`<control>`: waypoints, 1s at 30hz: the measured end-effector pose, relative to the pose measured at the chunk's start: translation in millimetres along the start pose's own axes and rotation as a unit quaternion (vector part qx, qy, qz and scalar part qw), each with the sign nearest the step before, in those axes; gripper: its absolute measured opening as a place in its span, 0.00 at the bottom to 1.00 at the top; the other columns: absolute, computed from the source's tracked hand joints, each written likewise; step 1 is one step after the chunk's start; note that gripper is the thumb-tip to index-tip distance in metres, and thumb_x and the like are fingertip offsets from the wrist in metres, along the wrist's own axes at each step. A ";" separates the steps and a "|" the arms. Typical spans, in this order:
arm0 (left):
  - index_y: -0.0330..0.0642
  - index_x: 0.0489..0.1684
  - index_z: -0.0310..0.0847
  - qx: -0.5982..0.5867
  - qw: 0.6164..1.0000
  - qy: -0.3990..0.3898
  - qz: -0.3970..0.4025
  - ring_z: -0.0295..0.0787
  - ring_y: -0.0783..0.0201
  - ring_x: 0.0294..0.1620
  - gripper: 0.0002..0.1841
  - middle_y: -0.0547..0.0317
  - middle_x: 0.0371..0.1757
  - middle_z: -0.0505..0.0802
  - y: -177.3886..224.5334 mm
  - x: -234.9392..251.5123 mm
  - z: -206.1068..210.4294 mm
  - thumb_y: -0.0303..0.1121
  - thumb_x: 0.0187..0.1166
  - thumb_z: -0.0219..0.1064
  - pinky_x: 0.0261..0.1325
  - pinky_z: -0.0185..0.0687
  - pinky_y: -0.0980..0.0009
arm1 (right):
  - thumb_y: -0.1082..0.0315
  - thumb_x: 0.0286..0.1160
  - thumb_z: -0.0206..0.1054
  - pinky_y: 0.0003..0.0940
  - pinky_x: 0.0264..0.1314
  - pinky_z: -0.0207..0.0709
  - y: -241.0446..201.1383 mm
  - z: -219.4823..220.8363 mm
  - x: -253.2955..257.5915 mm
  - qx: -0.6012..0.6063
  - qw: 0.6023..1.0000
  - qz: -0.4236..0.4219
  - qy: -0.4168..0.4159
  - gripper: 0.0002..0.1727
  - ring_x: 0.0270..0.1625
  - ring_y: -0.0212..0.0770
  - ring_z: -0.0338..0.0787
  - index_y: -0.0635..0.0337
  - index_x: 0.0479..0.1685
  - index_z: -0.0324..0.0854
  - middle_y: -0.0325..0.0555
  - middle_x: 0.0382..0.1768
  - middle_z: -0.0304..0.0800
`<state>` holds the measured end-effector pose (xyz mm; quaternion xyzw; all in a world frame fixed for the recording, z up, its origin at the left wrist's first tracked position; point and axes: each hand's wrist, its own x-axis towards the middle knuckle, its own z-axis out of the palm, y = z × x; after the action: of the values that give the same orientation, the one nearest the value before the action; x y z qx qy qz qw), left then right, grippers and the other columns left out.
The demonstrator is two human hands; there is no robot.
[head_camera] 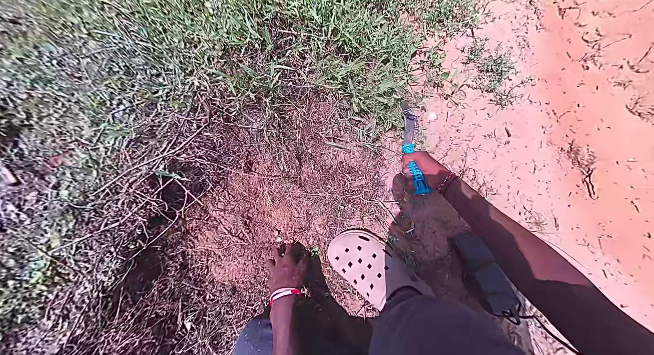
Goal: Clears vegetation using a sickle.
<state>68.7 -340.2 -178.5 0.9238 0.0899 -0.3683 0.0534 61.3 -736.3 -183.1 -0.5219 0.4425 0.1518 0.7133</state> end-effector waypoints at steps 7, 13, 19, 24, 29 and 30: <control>0.44 0.81 0.77 -0.014 1.000 0.000 0.006 0.56 0.22 0.88 0.29 0.26 0.91 0.59 -5.4 4.8 1.8 0.47 0.84 0.69 0.78 0.66 0.29 | 0.69 0.88 0.53 0.26 0.17 0.76 59.9 56.4 -67.8 0.056 0.997 0.039 -0.032 0.06 0.13 0.32 0.76 0.56 0.39 0.68 0.37 0.16 0.72; 0.41 0.83 0.73 -0.010 1.000 -0.013 -0.008 0.55 0.22 0.89 0.30 0.26 0.92 0.58 3.8 1.0 -7.3 0.46 0.85 0.68 0.79 0.65 0.29 | 0.78 0.81 0.56 0.28 0.14 0.78 92.2 43.6 -110.7 0.084 0.996 0.016 0.013 0.01 0.12 0.34 0.80 0.64 0.44 0.71 0.42 0.16 0.79; 0.36 0.80 0.76 -0.033 0.999 -0.005 0.014 0.54 0.19 0.88 0.30 0.21 0.90 0.59 -0.4 3.1 -2.8 0.45 0.84 0.69 0.79 0.62 0.26 | 0.70 0.89 0.49 0.28 0.14 0.76 49.1 59.7 -75.9 0.294 0.949 -0.052 0.103 0.04 0.13 0.33 0.78 0.60 0.48 0.67 0.40 0.18 0.74; 0.31 0.79 0.75 -0.035 0.999 -0.004 0.030 0.53 0.16 0.87 0.31 0.17 0.88 0.59 -1.7 -1.2 -7.2 0.44 0.83 0.68 0.80 0.60 0.26 | 0.69 0.91 0.47 0.26 0.15 0.76 8.1 105.2 -40.2 0.357 0.922 -0.103 0.113 0.09 0.13 0.32 0.76 0.59 0.39 0.67 0.39 0.18 0.73; 0.35 0.79 0.76 -0.043 0.999 -0.005 0.012 0.54 0.17 0.87 0.31 0.19 0.89 0.59 -4.0 4.0 -4.4 0.46 0.82 0.70 0.78 0.62 0.25 | 0.67 0.80 0.60 0.39 0.24 0.81 -51.5 98.4 45.6 0.318 0.910 -0.164 0.210 0.08 0.21 0.41 0.80 0.63 0.46 0.73 0.47 0.26 0.77; 0.35 0.79 0.77 -0.047 0.999 -0.008 0.015 0.54 0.17 0.87 0.31 0.19 0.89 0.59 -3.5 4.9 -4.0 0.45 0.81 0.71 0.79 0.61 0.25 | 0.65 0.80 0.59 0.38 0.27 0.79 -66.3 86.9 60.5 0.296 0.917 -0.176 0.200 0.08 0.23 0.40 0.79 0.59 0.48 0.72 0.45 0.28 0.76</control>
<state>74.2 -335.6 -179.1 0.9185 0.0933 -0.3701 0.1033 181.4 -701.9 -184.9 -0.3755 0.5014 -0.2216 0.7473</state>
